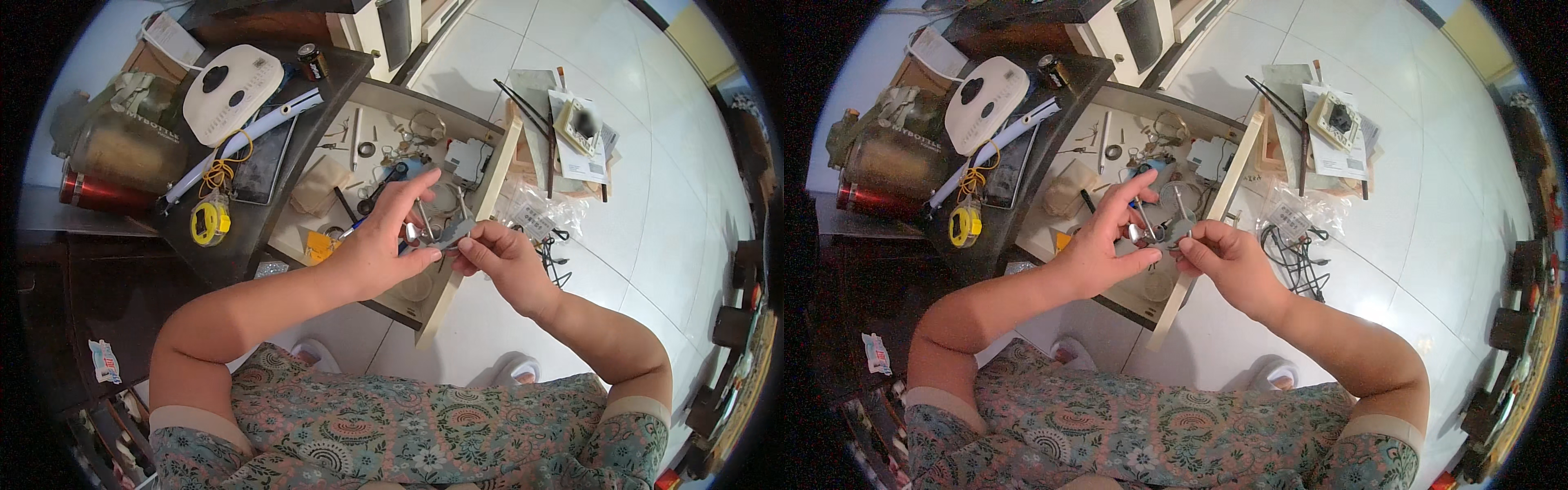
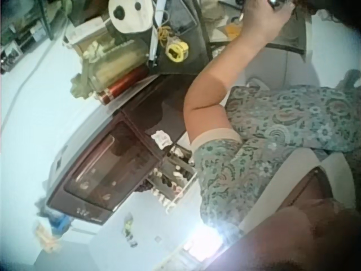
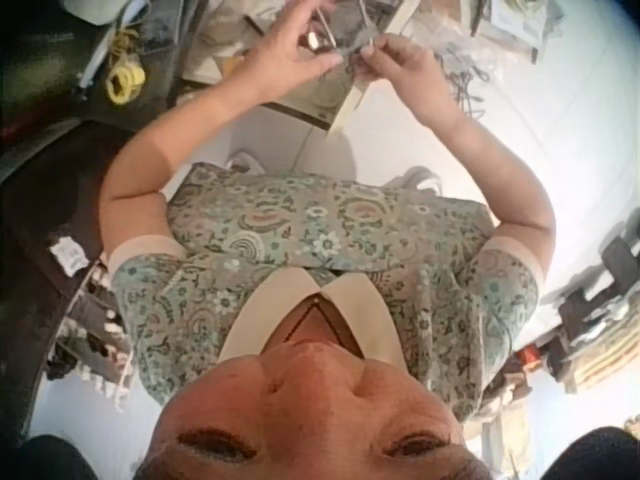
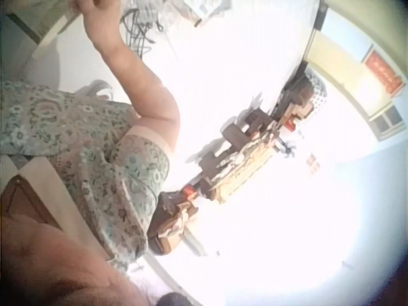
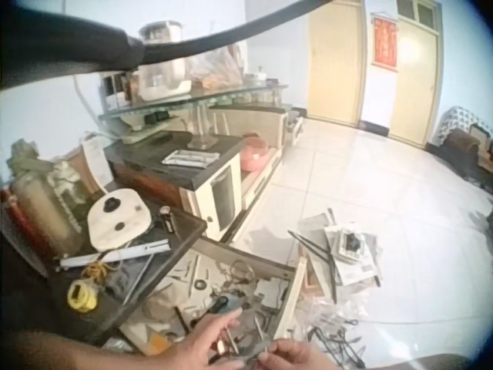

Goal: The person organizes a cluttered drawer by picking up various items, inspecting them, and placing them back. They handle a silver packet, a blister pack of pills, a yellow packet, a white paper document, a plastic bag, a white tube, a small white box, a yellow tape measure, a yellow cable, and a black cable. The person moves items around within the drawer but does not remove them from the scene.

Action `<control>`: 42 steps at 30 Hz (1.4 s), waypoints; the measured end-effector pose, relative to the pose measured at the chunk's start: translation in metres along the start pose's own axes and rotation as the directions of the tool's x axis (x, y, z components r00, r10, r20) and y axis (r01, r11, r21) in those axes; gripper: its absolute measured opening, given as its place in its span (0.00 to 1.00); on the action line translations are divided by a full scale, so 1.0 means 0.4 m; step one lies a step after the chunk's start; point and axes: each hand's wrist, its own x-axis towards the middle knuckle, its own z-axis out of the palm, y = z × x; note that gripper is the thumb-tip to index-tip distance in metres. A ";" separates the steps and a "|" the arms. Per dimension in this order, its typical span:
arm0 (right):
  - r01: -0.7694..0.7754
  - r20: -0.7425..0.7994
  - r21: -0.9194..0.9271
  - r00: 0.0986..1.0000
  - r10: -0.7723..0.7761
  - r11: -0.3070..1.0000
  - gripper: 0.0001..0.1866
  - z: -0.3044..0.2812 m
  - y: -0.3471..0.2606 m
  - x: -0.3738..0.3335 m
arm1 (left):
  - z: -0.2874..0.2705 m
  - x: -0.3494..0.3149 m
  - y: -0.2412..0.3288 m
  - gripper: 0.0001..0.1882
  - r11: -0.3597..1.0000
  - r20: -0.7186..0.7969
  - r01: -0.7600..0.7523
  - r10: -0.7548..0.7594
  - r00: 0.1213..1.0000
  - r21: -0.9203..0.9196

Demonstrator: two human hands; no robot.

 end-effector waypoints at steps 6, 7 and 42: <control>0.045 -0.047 -0.236 0.997 -0.057 0.971 0.11 -0.003 0.000 0.002 | -0.015 0.000 -0.018 0.39 0.988 -0.081 -0.125 0.132 0.988 0.088; 0.052 -0.047 -0.230 0.997 -0.064 0.972 0.11 -0.004 0.003 0.005 | -0.015 -0.001 -0.018 0.37 0.984 -0.101 -0.157 0.166 0.981 0.088; 0.636 0.446 -0.764 0.644 -0.621 0.110 0.15 -0.050 0.038 0.053 | -0.079 0.246 -0.323 0.18 0.893 -0.426 0.095 0.115 0.897 0.439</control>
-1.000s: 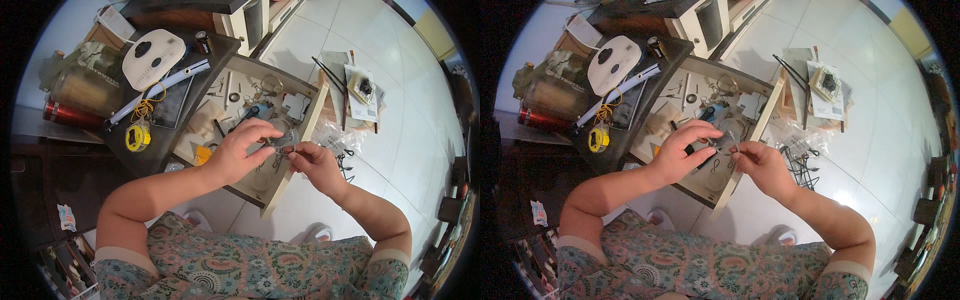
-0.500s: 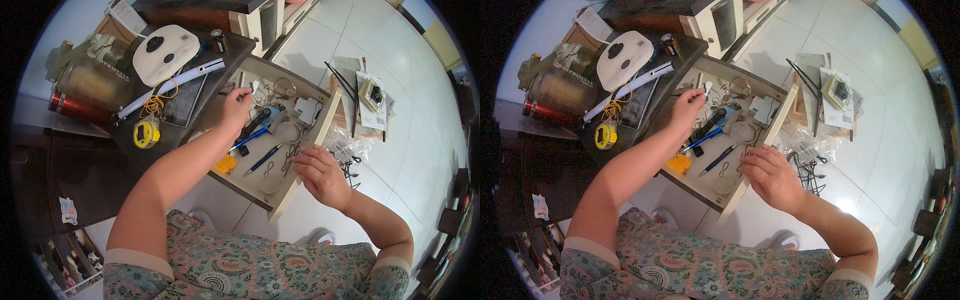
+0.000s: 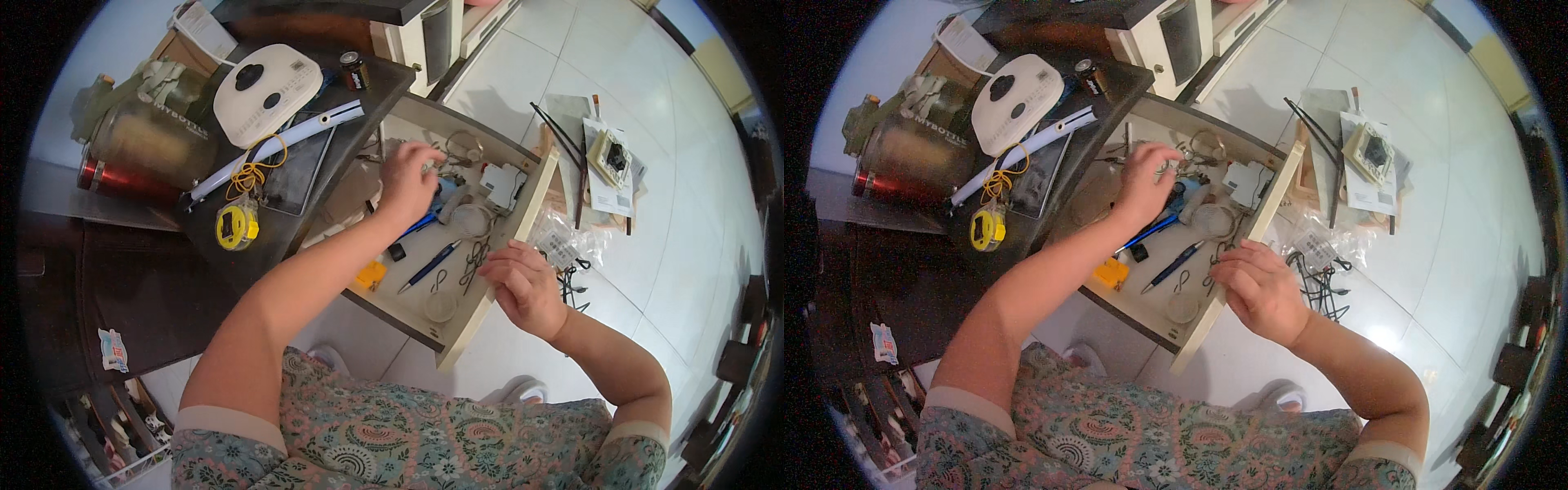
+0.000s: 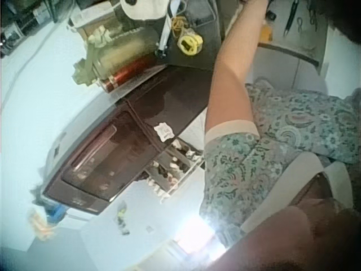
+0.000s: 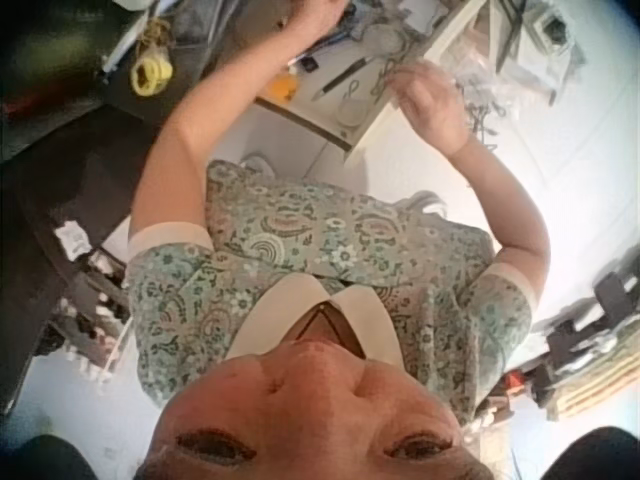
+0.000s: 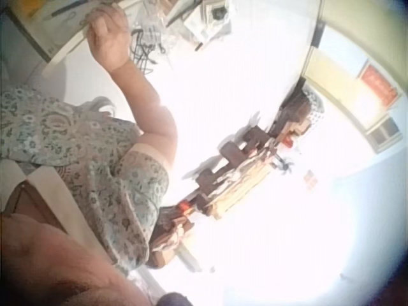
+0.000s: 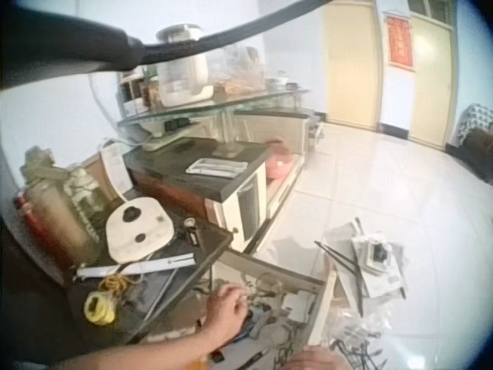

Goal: The person organizes a cluttered drawer by picking up various items, inspecting them, and placing them back. They handle a silver packet, a blister pack of pills, a yellow packet, a white paper document, a plastic bag, a white tube, a small white box, a yellow tape measure, a yellow cable, and a black cable. The person moves items around within the drawer but does not remove them from the scene.

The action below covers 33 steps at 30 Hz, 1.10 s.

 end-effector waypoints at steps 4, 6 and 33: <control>-0.001 0.003 -0.007 1.000 0.001 1.000 0.15 0.001 0.000 0.001 | 0.068 0.000 0.079 0.20 0.969 0.151 -0.175 0.149 0.977 0.175; 0.005 0.013 -0.008 1.000 -0.005 1.000 0.15 -0.005 0.000 0.002 | 0.091 0.013 0.098 0.21 0.989 0.187 -0.063 0.037 0.982 0.134; 0.145 0.095 -0.106 0.986 -0.135 0.984 0.14 -0.016 0.013 0.005 | -0.046 0.000 0.113 0.18 0.953 0.101 -0.292 0.300 0.949 -0.081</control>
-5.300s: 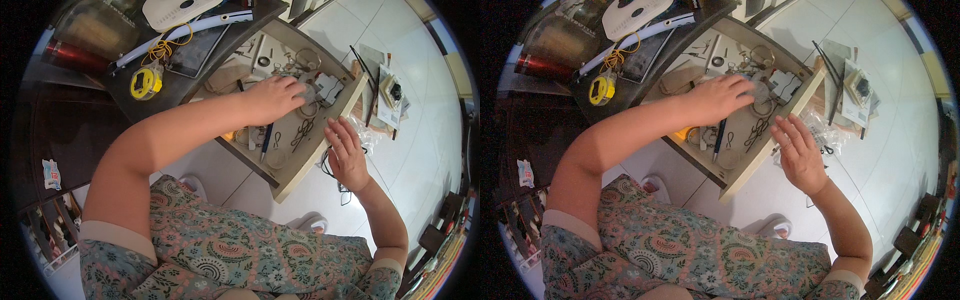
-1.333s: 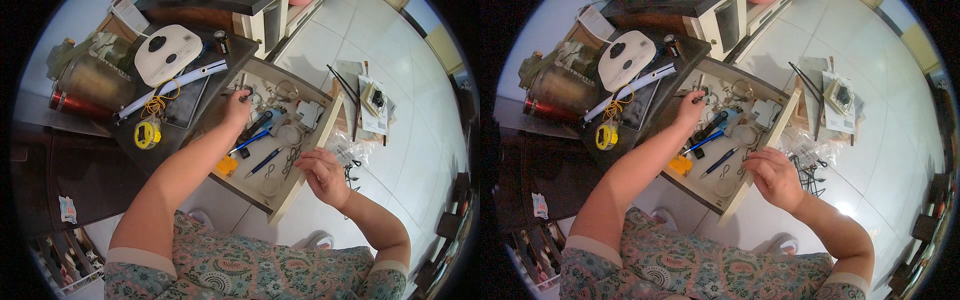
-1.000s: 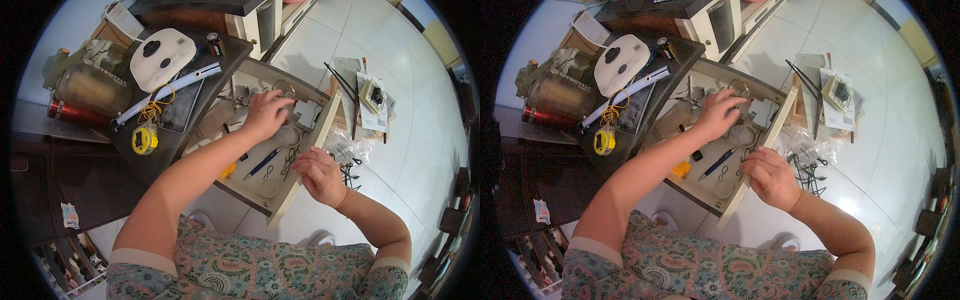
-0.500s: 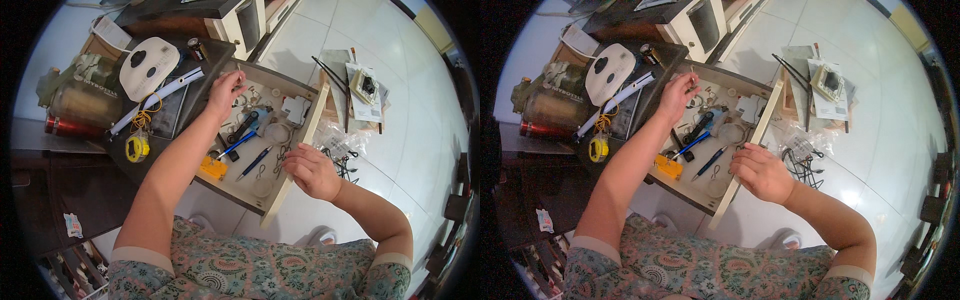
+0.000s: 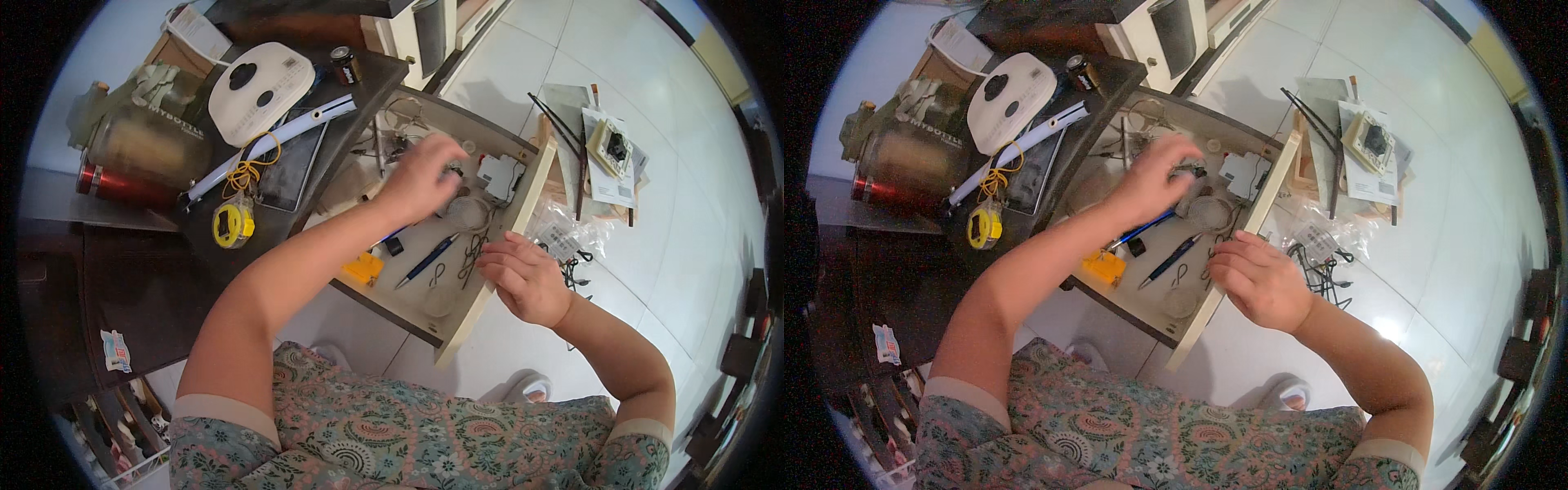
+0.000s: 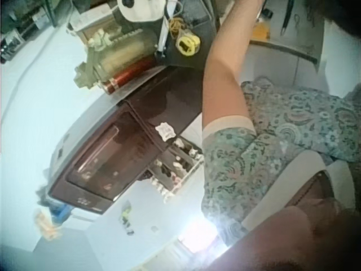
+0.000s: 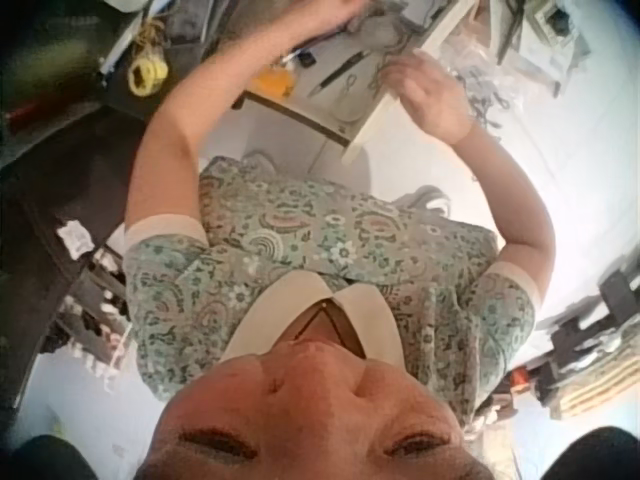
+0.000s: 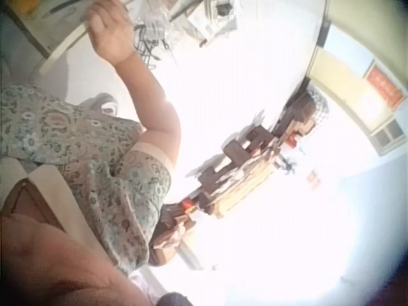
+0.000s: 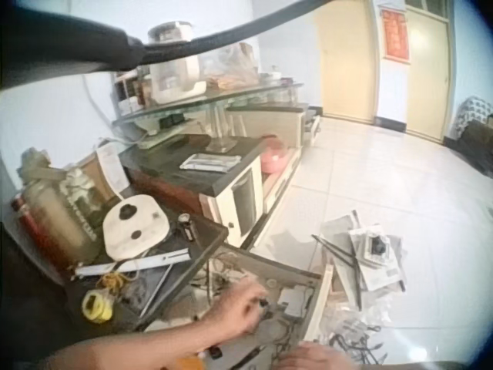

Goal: The person organizes a cluttered drawer by picking up various items, inspecting them, and placing them back. They handle a silver packet, a blister pack of pills, a yellow packet, a white paper document, a plastic bag, a white tube, a small white box, a yellow tape measure, a yellow cable, and a black cable. The person moves items around within the drawer but does not remove them from the scene.

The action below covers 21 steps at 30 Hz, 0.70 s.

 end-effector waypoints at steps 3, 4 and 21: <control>-0.001 0.001 0.001 1.000 0.001 1.000 0.14 0.004 -0.002 0.001 | 0.055 -0.064 0.028 0.22 0.980 0.308 -0.160 0.118 0.944 0.114; -0.005 0.008 0.001 1.000 0.005 1.000 0.15 0.003 -0.002 -0.001 | 0.060 -0.078 0.038 0.22 0.949 0.326 -0.266 0.201 0.924 0.167; -0.006 0.028 -0.011 1.000 0.006 1.000 0.16 0.002 -0.003 0.000 | 0.062 -0.057 0.038 0.27 0.903 0.316 -0.238 0.123 0.941 0.357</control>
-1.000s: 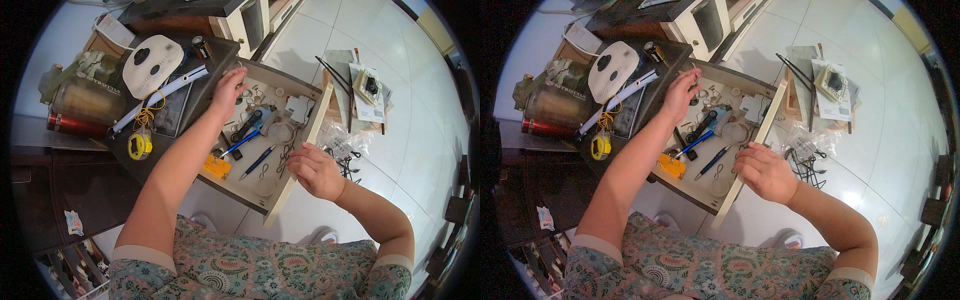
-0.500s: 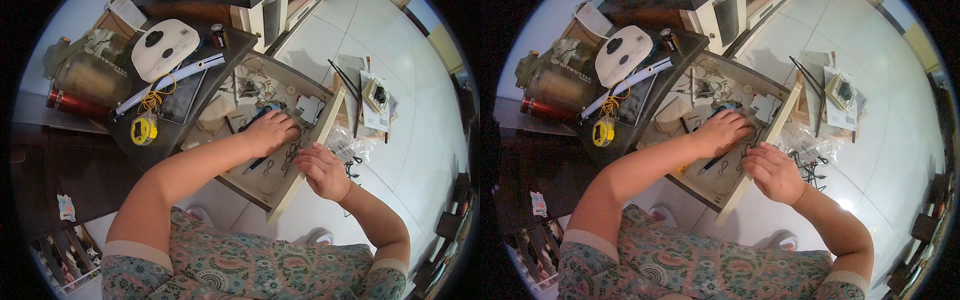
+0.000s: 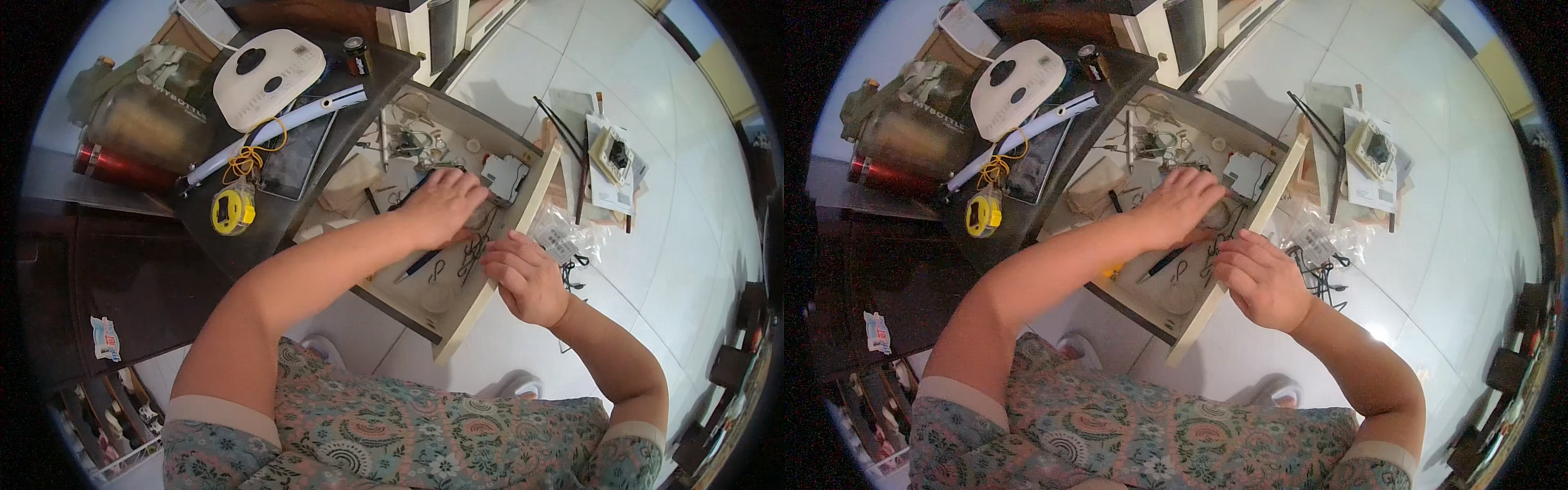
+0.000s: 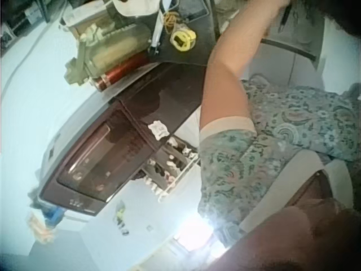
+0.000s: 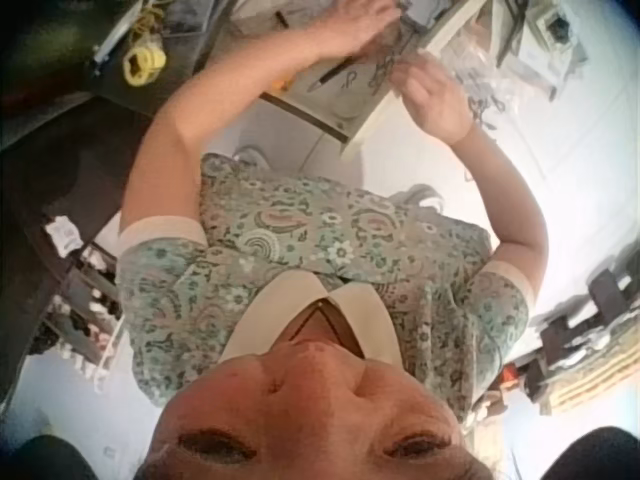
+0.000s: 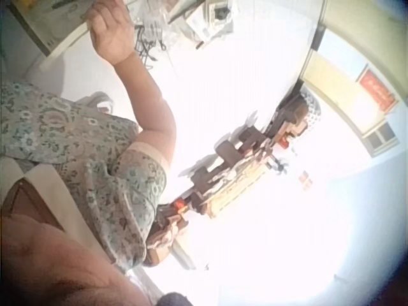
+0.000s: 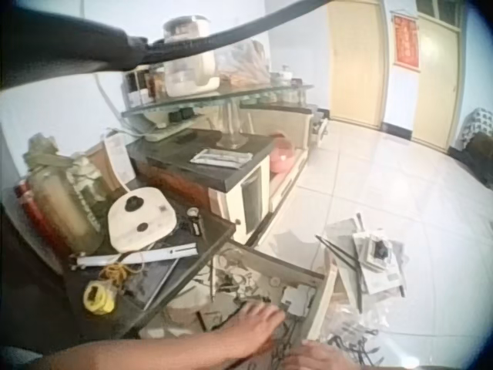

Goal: The person organizes a cluttered drawer by picking up various items, inspecting them, and placing them back. They handle a silver packet, a blister pack of pills, a yellow packet, a white paper document, a plastic bag, a white tube, a small white box, a yellow tape measure, a yellow cable, and a black cable. The person moves items around within the drawer but does not remove them from the scene.

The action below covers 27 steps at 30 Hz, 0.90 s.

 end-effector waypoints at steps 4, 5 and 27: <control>-0.003 -0.001 -0.005 1.000 0.003 1.000 0.15 -0.002 -0.005 0.002 | 0.033 0.000 0.015 0.36 0.992 0.059 -0.027 0.020 0.998 0.122; -0.007 0.002 -0.006 1.000 0.007 1.000 0.15 -0.003 -0.006 0.002 | 0.037 0.003 0.016 0.36 0.993 0.069 -0.020 0.012 0.998 0.113; -0.031 0.014 0.026 0.999 0.031 0.999 0.16 -0.006 -0.013 0.005 | -0.062 -0.071 -0.015 0.31 0.909 -0.229 0.336 -0.392 0.891 -0.248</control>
